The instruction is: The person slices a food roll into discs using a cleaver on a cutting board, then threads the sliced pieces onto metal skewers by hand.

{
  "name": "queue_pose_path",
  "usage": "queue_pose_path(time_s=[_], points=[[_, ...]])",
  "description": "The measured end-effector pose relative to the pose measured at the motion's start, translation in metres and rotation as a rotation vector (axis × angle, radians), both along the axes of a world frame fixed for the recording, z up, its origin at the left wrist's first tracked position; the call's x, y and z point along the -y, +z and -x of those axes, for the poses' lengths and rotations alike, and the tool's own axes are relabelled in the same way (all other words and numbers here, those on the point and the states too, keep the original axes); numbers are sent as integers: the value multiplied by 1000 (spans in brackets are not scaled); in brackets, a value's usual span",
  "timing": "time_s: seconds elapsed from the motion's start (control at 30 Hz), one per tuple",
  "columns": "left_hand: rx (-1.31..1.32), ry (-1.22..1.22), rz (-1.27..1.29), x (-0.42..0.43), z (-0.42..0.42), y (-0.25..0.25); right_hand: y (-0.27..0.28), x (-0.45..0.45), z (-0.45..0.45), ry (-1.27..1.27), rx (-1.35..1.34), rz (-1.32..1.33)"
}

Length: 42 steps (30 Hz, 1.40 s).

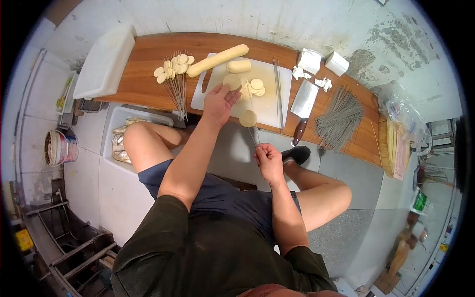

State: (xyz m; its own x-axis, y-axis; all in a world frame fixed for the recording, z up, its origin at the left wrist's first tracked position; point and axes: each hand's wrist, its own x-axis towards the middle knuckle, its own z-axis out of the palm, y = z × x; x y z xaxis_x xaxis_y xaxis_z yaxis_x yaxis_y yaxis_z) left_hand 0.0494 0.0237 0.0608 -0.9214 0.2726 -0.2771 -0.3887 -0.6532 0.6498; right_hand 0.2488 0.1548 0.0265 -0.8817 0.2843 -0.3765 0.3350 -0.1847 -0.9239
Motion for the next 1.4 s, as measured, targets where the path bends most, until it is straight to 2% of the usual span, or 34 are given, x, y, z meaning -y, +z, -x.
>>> queue_pose_path(time_s=[0.87,1.17,1.4], points=[[-26,30,45,-7,-5,1,3,4,-3,-5,4,-62],[0,0,63,-8,-9,-2,1,9,-3,-45,12,18],[21,-32,43,-7,-12,-1,-6,9,-2,-31,-13,-33]])
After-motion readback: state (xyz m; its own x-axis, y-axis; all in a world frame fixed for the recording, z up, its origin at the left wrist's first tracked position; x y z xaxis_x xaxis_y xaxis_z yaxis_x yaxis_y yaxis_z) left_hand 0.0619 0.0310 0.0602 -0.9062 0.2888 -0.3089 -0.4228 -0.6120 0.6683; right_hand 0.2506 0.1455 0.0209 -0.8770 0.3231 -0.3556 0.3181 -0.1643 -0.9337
